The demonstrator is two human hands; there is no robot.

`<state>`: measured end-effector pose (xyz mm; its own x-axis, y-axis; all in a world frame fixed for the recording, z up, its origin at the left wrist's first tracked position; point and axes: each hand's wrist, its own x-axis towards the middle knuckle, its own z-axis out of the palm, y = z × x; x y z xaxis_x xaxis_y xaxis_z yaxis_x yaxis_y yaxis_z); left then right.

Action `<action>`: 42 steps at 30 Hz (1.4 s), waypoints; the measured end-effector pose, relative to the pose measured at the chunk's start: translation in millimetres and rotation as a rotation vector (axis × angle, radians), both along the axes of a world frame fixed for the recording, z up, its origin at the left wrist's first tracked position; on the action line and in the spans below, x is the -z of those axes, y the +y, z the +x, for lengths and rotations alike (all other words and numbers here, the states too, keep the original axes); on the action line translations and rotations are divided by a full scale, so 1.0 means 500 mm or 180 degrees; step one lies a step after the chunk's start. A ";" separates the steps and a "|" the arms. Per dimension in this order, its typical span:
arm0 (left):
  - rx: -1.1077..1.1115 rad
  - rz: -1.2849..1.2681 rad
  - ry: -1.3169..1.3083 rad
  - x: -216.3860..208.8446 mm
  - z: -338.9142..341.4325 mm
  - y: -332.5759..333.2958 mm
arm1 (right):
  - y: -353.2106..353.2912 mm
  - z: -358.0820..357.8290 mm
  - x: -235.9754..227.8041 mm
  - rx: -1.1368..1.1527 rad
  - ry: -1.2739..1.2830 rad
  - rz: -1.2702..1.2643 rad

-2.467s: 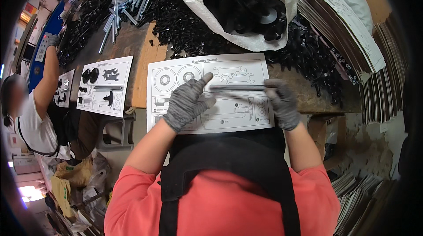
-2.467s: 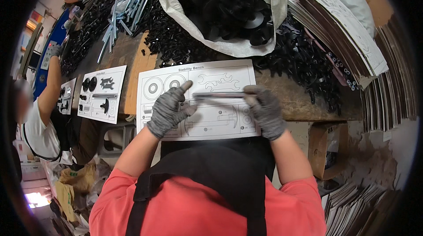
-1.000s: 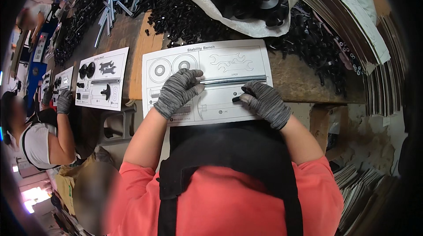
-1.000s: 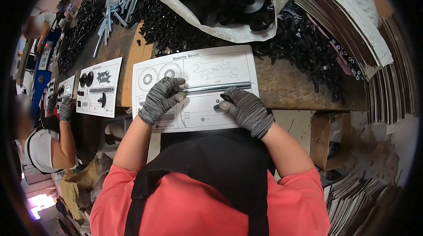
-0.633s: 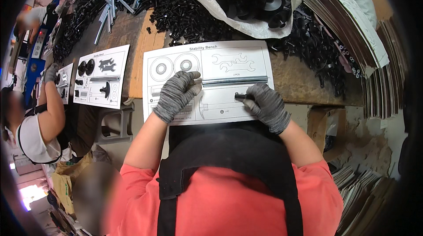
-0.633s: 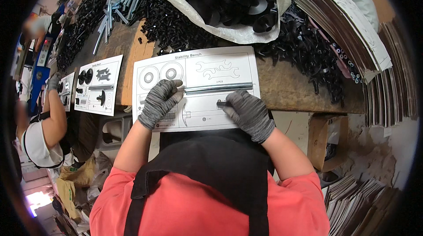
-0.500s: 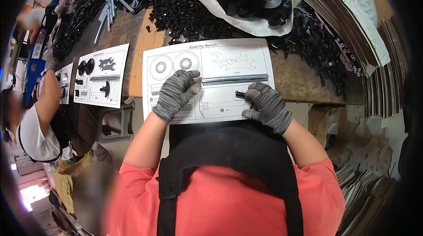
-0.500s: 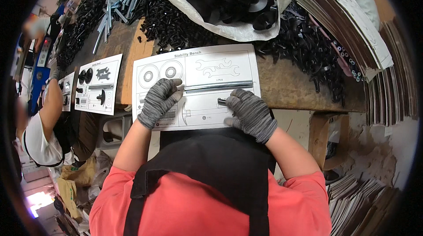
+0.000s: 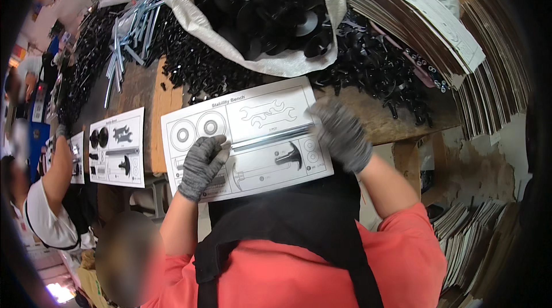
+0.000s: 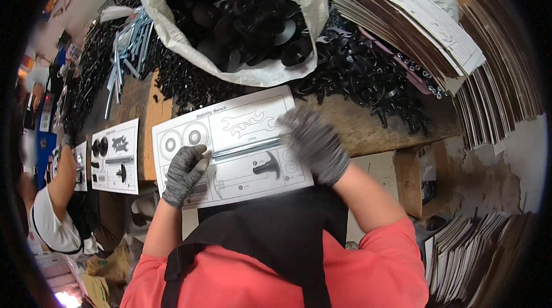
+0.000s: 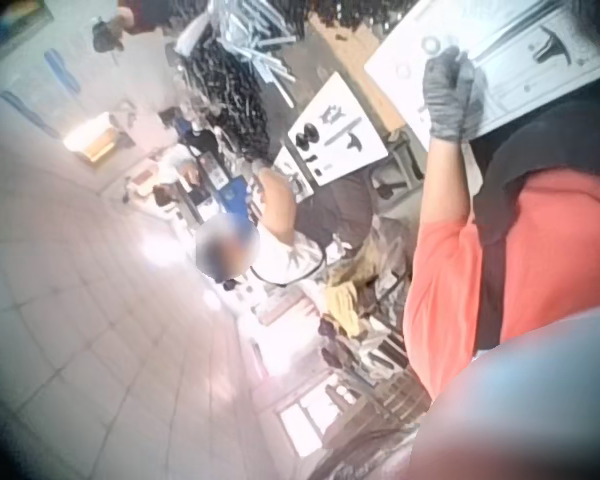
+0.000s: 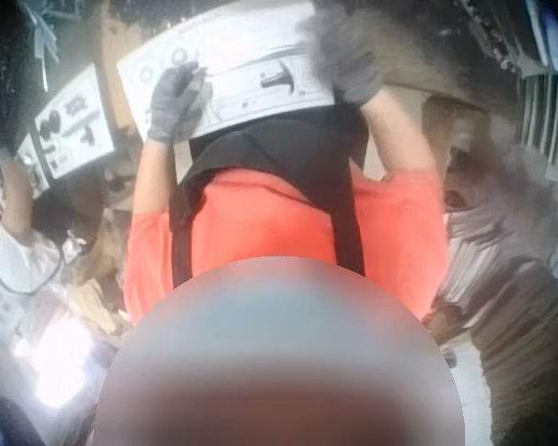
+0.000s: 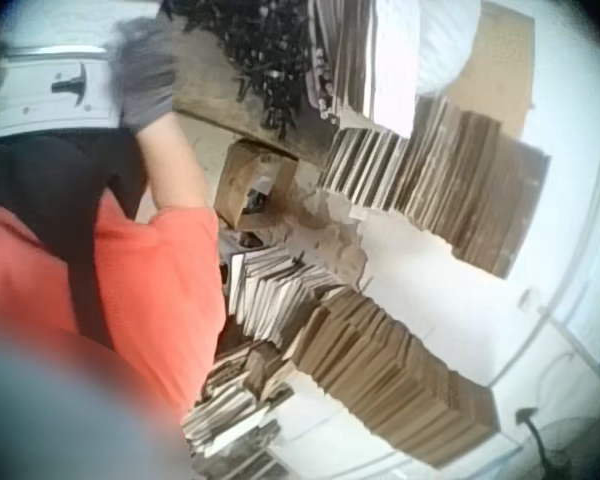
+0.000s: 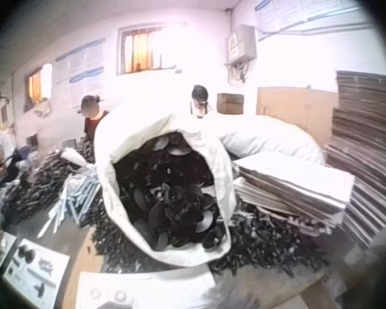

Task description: The person picks small black hardware parts from a bulk bag and places them into designated slots on a cardboard template. The person repeatedly fills the slots and stacks completed templates on the table.

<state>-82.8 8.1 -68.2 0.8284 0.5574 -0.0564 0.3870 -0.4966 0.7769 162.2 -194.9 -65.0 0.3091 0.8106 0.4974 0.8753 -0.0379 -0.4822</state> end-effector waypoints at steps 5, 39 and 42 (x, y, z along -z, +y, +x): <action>-0.0238 -0.0818 -0.0370 0.023 -0.023 0.008 | 0.037 0.271 -0.075 0.1524 -0.0370 -0.0537; -0.0310 -0.2141 -0.0780 -0.080 0.129 0.039 | 0.097 0.019 -0.027 -0.0262 0.3810 -0.0073; -0.0283 -0.1662 -0.0815 -0.068 0.105 0.098 | 0.090 0.032 -0.019 0.0033 0.3140 -0.0475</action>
<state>-30.5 57.1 -34.4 0.8031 0.5776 -0.1464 0.1775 0.0026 0.9841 178.2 -149.9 -55.5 0.5365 0.8388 -0.0925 0.0847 -0.1626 -0.9830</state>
